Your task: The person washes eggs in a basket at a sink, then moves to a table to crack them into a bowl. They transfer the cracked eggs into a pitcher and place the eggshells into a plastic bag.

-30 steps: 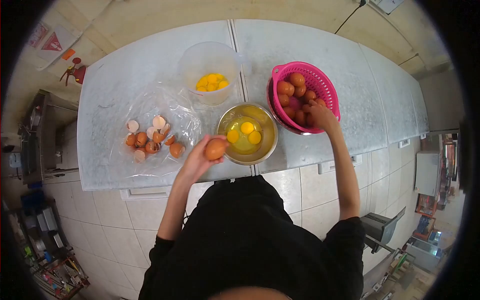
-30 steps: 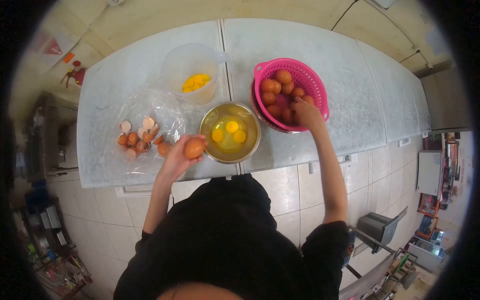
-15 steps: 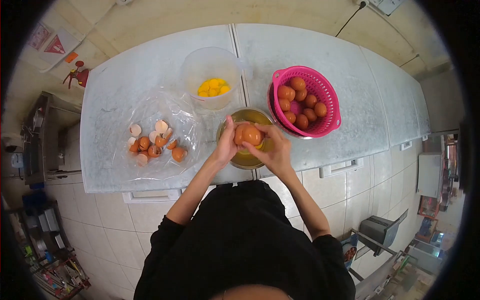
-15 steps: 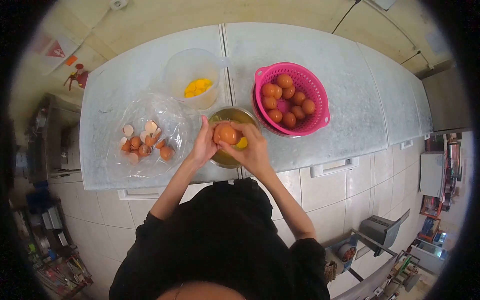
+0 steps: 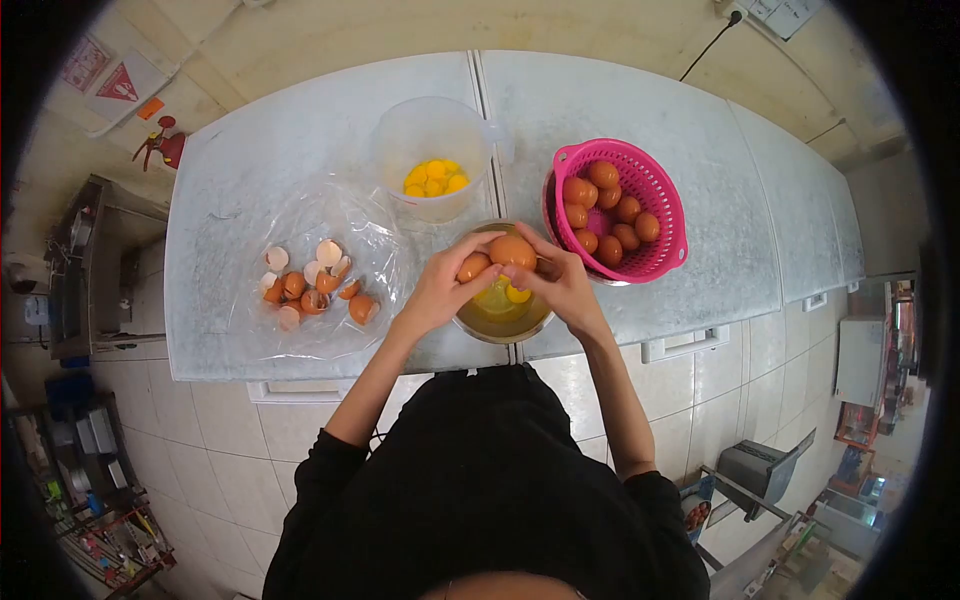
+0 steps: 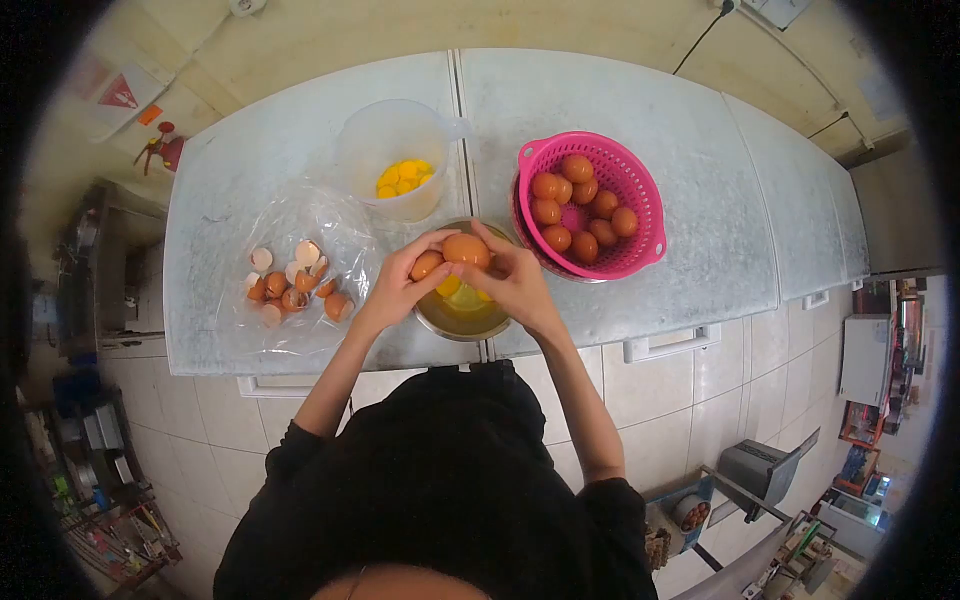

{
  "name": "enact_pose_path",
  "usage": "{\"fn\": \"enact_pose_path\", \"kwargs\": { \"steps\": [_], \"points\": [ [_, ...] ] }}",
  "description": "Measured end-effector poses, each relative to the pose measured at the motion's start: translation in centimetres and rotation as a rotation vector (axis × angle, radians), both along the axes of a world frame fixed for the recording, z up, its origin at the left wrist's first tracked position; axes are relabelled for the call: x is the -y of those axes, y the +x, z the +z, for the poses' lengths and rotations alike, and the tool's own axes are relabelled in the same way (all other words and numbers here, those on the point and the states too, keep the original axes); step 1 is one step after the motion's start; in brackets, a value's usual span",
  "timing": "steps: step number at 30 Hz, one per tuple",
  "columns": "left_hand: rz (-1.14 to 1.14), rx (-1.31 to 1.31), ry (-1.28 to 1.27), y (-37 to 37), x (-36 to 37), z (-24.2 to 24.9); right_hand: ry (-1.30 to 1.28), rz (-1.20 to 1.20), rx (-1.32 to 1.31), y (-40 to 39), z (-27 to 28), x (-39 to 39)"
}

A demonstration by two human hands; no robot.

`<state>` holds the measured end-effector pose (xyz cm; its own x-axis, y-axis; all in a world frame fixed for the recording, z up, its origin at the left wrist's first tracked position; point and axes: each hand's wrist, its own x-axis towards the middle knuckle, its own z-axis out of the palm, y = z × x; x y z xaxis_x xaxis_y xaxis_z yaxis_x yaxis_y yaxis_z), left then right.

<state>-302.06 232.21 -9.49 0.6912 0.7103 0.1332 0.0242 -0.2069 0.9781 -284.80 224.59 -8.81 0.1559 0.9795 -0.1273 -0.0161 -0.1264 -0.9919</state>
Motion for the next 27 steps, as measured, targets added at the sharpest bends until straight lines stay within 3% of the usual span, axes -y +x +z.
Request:
{"fn": "enact_pose_path", "kwargs": {
  "steps": [2,4,7,15,17,19,25,27],
  "points": [
    [0.039,-0.076,0.070,0.0,0.1,0.3,0.172,-0.037,0.122,-0.6,-1.2,-0.2],
    [0.153,-0.243,0.281,0.4,0.2,-0.2,0.156,-0.049,0.160,-0.8,-1.3,-0.1],
    [0.243,-0.270,0.459,0.8,0.2,-1.7,0.170,-0.038,0.311,-0.8,-1.4,-0.3],
    [0.367,-0.294,0.648,0.9,0.3,-2.7,0.387,-0.016,0.727,-0.9,-1.4,0.2],
    [0.388,-0.286,0.690,0.8,0.0,-2.6,0.446,-0.009,0.988,-0.5,-1.3,0.6],
    [0.387,-0.325,0.858,0.6,-0.1,-2.4,0.481,-0.066,1.005,-0.8,-1.1,1.2],
    [0.478,-0.211,0.862,2.2,0.9,-1.4,0.523,-0.205,0.976,-0.7,-0.9,1.5],
    [0.483,-0.176,0.831,2.0,1.1,-0.4,0.632,-0.357,0.972,-1.1,-0.6,1.3]
  ]
}}
